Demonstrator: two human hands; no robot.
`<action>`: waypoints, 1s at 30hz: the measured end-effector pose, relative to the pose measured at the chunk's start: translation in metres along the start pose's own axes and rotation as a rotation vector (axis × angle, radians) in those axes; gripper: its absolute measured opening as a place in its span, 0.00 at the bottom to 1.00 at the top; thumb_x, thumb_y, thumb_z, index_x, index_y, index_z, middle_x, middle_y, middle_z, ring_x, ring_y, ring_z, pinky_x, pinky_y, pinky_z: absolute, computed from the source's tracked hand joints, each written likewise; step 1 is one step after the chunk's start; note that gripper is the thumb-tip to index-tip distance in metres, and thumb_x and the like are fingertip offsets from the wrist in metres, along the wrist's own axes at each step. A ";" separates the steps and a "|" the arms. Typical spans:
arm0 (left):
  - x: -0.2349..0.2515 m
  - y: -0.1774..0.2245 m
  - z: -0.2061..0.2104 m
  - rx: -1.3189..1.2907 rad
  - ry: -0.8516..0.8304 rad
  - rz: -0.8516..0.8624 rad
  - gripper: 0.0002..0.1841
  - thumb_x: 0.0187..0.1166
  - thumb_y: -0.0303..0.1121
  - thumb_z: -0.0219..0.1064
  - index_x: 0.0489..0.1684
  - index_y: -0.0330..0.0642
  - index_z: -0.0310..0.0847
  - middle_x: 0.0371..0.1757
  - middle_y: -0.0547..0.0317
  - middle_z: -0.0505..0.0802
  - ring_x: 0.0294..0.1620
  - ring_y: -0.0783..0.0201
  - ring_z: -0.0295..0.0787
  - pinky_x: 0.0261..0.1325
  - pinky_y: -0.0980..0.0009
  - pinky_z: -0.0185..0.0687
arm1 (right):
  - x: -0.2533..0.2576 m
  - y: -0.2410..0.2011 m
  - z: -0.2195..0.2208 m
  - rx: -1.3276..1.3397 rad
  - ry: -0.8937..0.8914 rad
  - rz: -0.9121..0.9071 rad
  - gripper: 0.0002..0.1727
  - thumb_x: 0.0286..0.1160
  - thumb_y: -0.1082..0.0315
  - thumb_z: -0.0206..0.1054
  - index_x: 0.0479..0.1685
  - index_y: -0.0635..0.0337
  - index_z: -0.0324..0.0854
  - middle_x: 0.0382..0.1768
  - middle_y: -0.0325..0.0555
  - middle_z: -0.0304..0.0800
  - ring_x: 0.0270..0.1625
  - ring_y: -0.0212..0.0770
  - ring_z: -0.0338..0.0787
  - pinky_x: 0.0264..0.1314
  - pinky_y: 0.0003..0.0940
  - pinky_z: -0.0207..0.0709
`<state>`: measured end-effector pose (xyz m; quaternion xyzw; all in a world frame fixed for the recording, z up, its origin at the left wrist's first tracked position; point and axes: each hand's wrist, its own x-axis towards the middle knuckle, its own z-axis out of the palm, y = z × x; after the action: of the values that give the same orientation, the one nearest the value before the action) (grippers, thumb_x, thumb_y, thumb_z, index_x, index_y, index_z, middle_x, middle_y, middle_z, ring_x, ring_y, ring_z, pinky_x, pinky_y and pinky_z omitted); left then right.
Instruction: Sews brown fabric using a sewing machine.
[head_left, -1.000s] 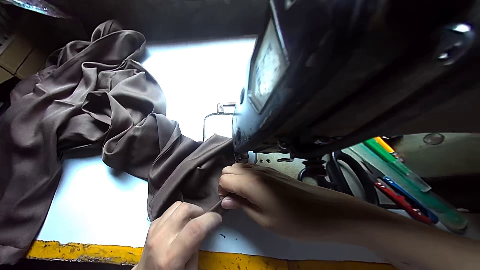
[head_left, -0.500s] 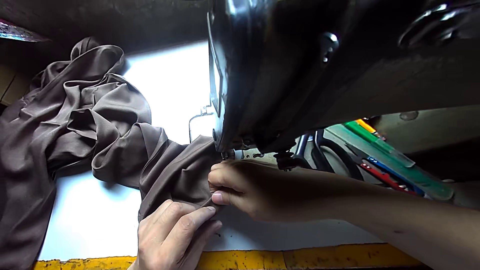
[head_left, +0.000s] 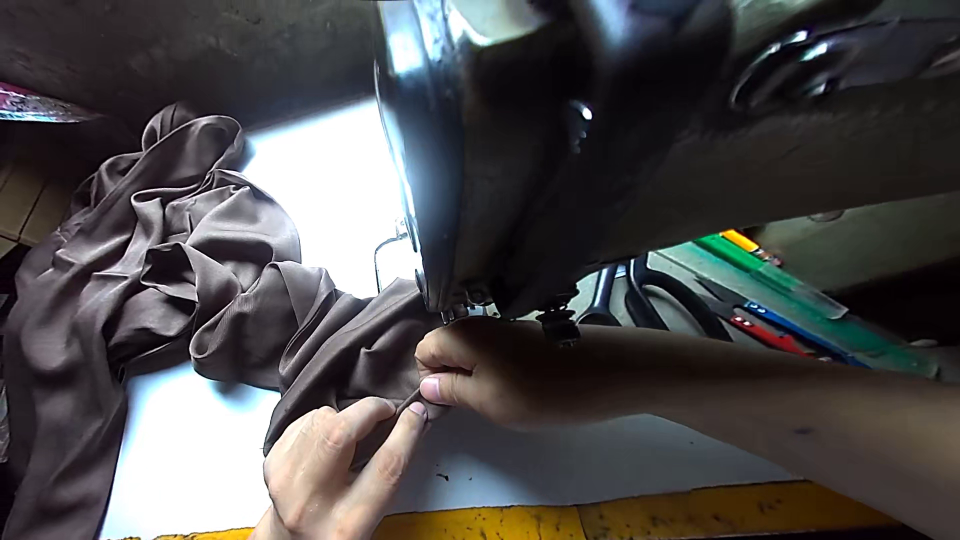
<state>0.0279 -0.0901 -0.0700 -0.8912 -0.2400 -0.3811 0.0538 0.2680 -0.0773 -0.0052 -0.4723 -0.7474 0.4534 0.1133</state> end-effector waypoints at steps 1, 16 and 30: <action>0.001 -0.001 0.000 0.021 0.006 0.012 0.10 0.75 0.36 0.76 0.52 0.52 0.91 0.46 0.58 0.88 0.34 0.67 0.78 0.36 0.75 0.69 | 0.000 -0.006 -0.003 0.009 -0.033 0.057 0.13 0.88 0.65 0.62 0.31 0.58 0.81 0.20 0.37 0.78 0.24 0.26 0.78 0.26 0.23 0.68; 0.022 0.030 -0.031 0.141 -0.186 -0.127 0.08 0.83 0.42 0.68 0.42 0.53 0.92 0.36 0.68 0.94 0.52 0.68 0.89 0.83 0.38 0.51 | -0.030 0.025 0.047 -0.490 0.568 -0.530 0.19 0.82 0.66 0.59 0.68 0.46 0.86 0.66 0.43 0.85 0.57 0.37 0.87 0.46 0.30 0.84; 0.007 0.014 -0.023 -0.139 -0.253 0.029 0.08 0.83 0.35 0.66 0.53 0.52 0.88 0.41 0.64 0.92 0.51 0.64 0.89 0.84 0.49 0.64 | -0.051 0.048 0.072 -0.759 0.786 -0.732 0.11 0.86 0.71 0.59 0.56 0.60 0.85 0.47 0.49 0.94 0.53 0.45 0.92 0.69 0.44 0.81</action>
<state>0.0235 -0.1067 -0.0476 -0.9371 -0.2049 -0.2805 -0.0334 0.2806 -0.1530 -0.0702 -0.3251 -0.8706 -0.1160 0.3506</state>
